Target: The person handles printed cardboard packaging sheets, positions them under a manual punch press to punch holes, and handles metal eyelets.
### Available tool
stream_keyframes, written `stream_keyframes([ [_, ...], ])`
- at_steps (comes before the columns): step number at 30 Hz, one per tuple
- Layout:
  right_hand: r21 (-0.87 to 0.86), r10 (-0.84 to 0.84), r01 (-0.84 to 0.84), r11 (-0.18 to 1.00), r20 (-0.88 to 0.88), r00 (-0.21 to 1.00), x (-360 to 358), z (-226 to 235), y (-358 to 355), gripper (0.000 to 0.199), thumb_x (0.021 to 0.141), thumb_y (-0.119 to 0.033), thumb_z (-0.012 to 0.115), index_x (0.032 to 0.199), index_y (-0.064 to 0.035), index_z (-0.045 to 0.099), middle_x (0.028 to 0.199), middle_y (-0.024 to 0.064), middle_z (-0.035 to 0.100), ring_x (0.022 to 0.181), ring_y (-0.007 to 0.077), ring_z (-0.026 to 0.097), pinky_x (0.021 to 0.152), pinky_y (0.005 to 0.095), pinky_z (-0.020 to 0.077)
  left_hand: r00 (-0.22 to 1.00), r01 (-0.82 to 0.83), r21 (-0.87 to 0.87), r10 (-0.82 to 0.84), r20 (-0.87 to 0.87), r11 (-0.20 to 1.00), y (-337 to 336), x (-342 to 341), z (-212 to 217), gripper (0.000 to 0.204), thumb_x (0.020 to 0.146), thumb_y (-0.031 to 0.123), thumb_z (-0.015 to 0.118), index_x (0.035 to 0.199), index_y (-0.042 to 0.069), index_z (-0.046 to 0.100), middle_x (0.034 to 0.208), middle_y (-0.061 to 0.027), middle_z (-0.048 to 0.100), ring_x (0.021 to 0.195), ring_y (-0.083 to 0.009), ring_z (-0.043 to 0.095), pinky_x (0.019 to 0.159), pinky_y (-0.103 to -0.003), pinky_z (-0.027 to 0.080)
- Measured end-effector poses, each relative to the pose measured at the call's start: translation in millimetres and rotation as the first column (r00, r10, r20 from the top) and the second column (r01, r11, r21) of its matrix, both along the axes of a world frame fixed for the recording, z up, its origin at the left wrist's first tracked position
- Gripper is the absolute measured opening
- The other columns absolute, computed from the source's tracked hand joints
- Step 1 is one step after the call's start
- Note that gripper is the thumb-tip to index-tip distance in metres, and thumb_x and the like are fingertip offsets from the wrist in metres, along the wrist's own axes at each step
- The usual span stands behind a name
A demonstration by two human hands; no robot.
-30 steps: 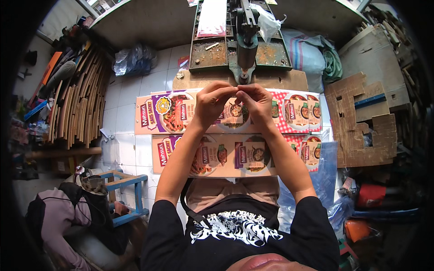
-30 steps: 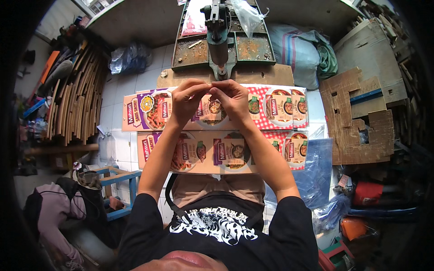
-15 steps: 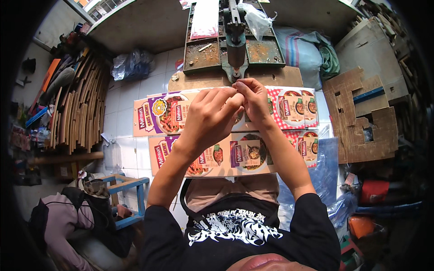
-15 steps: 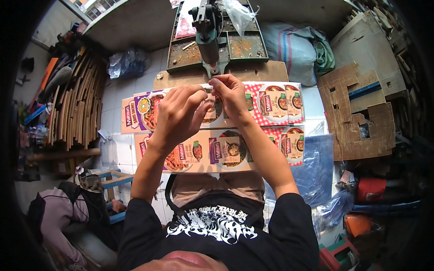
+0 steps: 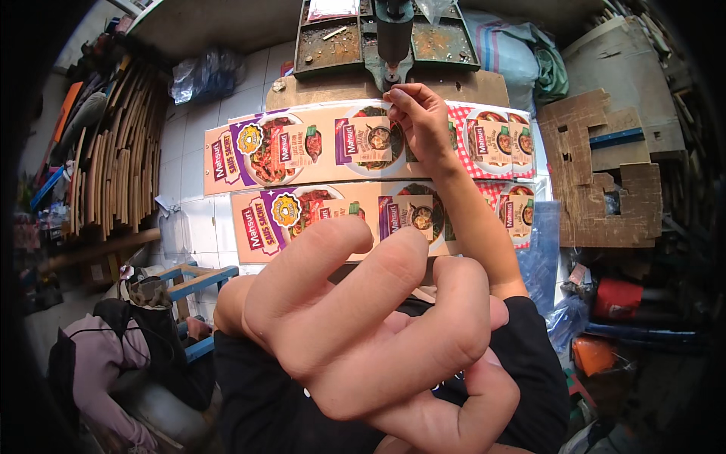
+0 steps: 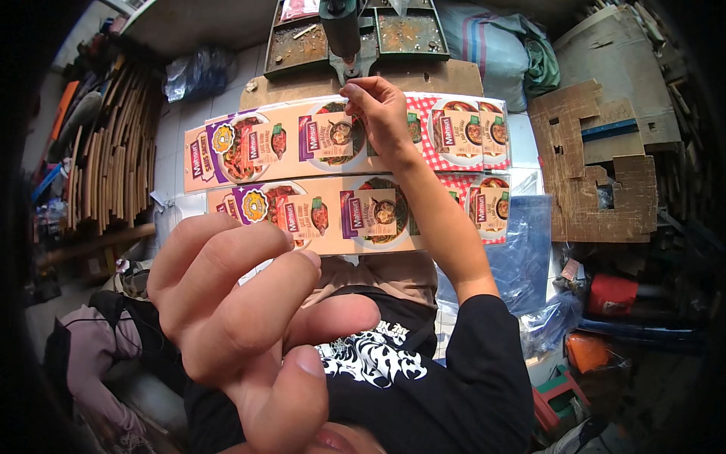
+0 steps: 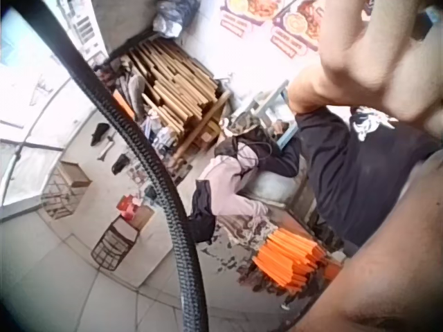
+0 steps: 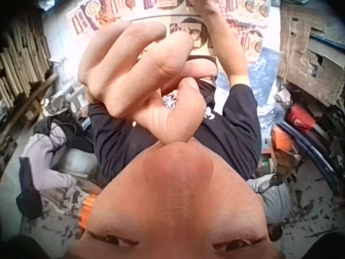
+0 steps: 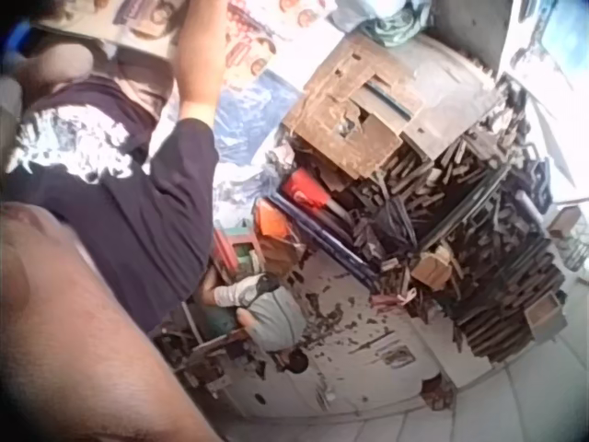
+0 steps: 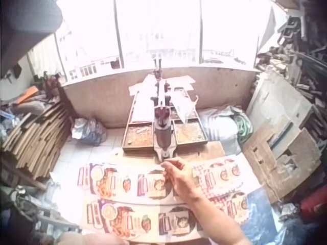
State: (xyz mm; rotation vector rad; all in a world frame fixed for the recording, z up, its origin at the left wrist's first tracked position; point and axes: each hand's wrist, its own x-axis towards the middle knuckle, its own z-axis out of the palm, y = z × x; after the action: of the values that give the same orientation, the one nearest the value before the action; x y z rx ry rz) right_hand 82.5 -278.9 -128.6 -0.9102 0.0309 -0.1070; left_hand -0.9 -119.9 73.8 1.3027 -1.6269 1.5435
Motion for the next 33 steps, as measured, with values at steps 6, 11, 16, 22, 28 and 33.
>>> stream_keyframes([
  [6,0.009,0.030,-0.030,1.000,0.016,0.999,0,3,8,0.013,0.090,-0.006,0.070,0.101,0.0002,0.066,0.094,0.0126,0.071,0.070,0.0114,0.062,0.070,0.0243,0.0531,0.991,0.025,0.127,-0.008,-0.131,0.992,0,-19,9,0.029,0.062,0.021,0.074,0.072,0.018,0.047,0.069,-0.0084,0.063,0.052,-0.0233,0.055,0.042,-0.034,0.040],
  [11,-0.007,0.010,-0.010,1.000,0.007,1.000,0,1,5,0.012,0.090,-0.005,0.070,0.101,0.0002,0.066,0.094,0.0131,0.071,0.069,0.0113,0.061,0.069,0.0245,0.0528,0.966,0.081,0.265,-0.010,-0.258,0.961,-1,-28,14,0.028,0.066,0.023,0.075,0.077,0.016,0.050,0.070,-0.0065,0.062,0.055,-0.0226,0.057,0.045,-0.034,0.041],
  [16,0.003,-0.004,0.004,1.000,0.015,1.000,0,0,0,0.017,0.088,-0.007,0.073,0.100,0.0017,0.066,0.091,0.0112,0.071,0.070,0.0114,0.063,0.067,0.0236,0.0525,0.886,0.138,0.429,0.083,-0.457,0.893,-1,-37,21,0.028,0.071,0.026,0.076,0.082,0.014,0.054,0.070,-0.0046,0.060,0.058,-0.0220,0.059,0.048,-0.034,0.043],
  [22,0.004,-0.015,0.016,1.000,-0.042,0.999,5,-5,4,0.014,0.089,-0.006,0.071,0.101,0.0014,0.066,0.092,0.0109,0.071,0.071,0.0116,0.062,0.067,0.0239,0.0528,0.658,0.100,0.631,0.424,-0.622,0.770,4,11,-3,0.028,0.076,0.028,0.077,0.088,0.011,0.058,0.071,-0.0024,0.059,0.061,-0.0212,0.061,0.052,-0.035,0.044],
  [28,0.057,0.006,-0.009,0.998,0.055,0.998,4,-2,1,0.015,0.088,-0.001,0.069,0.103,0.0007,0.065,0.095,0.0111,0.070,0.073,0.0112,0.062,0.068,0.0239,0.0521,0.137,0.133,0.282,0.264,-0.955,0.950,22,146,-112,0.021,0.093,0.018,0.072,0.092,-0.001,0.061,0.077,-0.0009,0.067,0.067,-0.0038,0.055,0.057,-0.024,0.044],
  [33,0.085,-0.004,-0.001,0.996,0.065,0.998,3,-3,2,0.016,0.088,0.000,0.068,0.103,-0.0002,0.065,0.097,0.0128,0.070,0.071,0.0124,0.062,0.069,0.0246,0.0527,0.007,-0.073,-0.068,-0.068,-0.998,0.995,22,173,-176,0.017,0.094,0.017,0.070,0.094,0.004,0.059,0.075,0.0007,0.063,0.067,-0.0053,0.056,0.062,-0.021,0.046],
])
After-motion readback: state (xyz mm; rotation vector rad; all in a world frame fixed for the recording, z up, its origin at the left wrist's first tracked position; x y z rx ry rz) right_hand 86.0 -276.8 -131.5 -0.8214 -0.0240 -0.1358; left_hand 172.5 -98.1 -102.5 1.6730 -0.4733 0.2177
